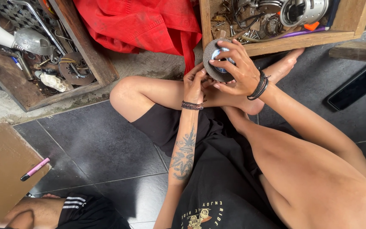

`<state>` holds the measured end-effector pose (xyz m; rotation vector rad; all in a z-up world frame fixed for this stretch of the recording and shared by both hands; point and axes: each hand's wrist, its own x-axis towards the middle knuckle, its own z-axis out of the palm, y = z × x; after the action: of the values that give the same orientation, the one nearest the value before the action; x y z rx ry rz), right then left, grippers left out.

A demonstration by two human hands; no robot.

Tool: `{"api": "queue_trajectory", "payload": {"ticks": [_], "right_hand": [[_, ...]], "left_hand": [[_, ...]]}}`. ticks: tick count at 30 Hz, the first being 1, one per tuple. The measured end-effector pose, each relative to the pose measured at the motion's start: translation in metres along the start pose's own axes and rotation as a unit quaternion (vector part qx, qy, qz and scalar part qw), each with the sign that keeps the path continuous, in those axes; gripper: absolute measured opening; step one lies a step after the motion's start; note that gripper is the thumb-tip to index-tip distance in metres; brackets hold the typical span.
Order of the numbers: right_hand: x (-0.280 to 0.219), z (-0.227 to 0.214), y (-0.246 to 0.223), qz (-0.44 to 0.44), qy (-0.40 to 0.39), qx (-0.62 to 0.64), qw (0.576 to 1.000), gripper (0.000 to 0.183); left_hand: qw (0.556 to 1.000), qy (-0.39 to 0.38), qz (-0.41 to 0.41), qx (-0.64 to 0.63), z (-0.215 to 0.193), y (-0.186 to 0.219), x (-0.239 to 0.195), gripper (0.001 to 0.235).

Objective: A person sits on the floor and manually cleans and polishes a metal rod using a grinding disc and a small brush.

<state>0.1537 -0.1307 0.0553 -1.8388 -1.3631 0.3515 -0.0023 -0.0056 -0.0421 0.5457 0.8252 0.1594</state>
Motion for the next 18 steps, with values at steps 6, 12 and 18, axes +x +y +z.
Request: {"api": "queue_trajectory", "payload": {"ticks": [6, 12, 18], "right_hand": [[0.012, -0.013, -0.012, 0.076, -0.030, -0.002, 0.997, 0.039], [0.020, -0.011, -0.006, 0.093, -0.036, -0.024, 0.995, 0.057], [0.018, -0.005, 0.003, 0.091, -0.014, -0.002, 0.996, 0.055]], "left_hand": [[0.999, 0.024, -0.041, -0.004, 0.012, 0.024, -0.007, 0.037], [0.992, 0.045, 0.014, 0.121, 0.051, 0.047, -0.026, 0.043], [0.991, 0.018, 0.060, 0.116, 0.048, 0.045, -0.027, 0.046]]}}
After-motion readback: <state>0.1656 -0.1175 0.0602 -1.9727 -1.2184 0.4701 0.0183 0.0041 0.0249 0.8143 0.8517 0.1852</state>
